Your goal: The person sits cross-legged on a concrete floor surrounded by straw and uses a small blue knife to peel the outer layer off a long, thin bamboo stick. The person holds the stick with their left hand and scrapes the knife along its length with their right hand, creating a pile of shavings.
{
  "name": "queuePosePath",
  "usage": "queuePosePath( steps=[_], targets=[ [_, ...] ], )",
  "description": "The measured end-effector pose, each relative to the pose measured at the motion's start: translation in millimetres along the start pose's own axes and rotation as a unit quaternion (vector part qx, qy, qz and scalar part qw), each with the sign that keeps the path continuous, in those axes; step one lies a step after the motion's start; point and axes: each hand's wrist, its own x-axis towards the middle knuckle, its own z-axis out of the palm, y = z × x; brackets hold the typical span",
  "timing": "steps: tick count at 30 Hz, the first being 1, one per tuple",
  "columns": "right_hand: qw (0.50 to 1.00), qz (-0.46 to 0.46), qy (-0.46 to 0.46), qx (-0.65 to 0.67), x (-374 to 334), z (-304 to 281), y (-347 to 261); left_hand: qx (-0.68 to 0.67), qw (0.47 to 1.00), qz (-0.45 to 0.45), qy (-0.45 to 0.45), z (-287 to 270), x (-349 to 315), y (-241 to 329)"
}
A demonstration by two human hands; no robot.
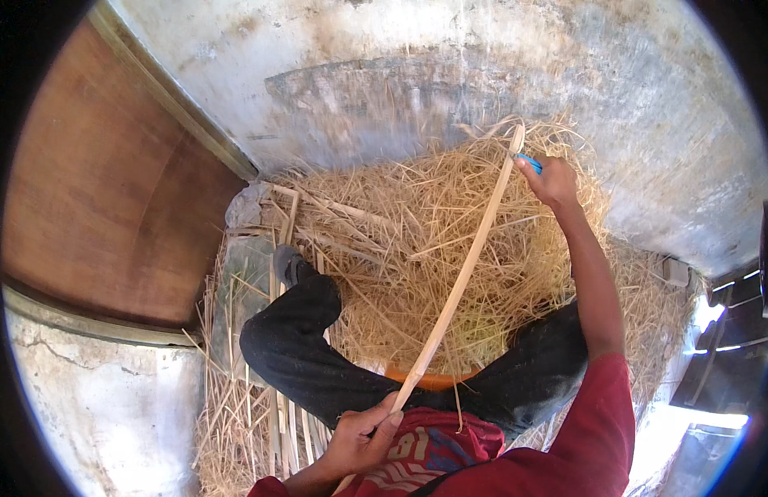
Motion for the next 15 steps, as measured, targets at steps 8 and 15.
queuePosePath(
  steps=[8, 15],
  targets=[
    [0.961, 0.247, 0.097, 0.081, 33.6, -1.2, 132.5, 0.054, 0.997, -0.049, -0.035, -11.2, -20.7, 3.4],
    [0.976, -0.057, -0.17, 0.122, -84.9, -18.2, -90.8, -0.109, 0.99, -0.062, 0.069, -6.5, 39.4, -7.1]
  ],
)
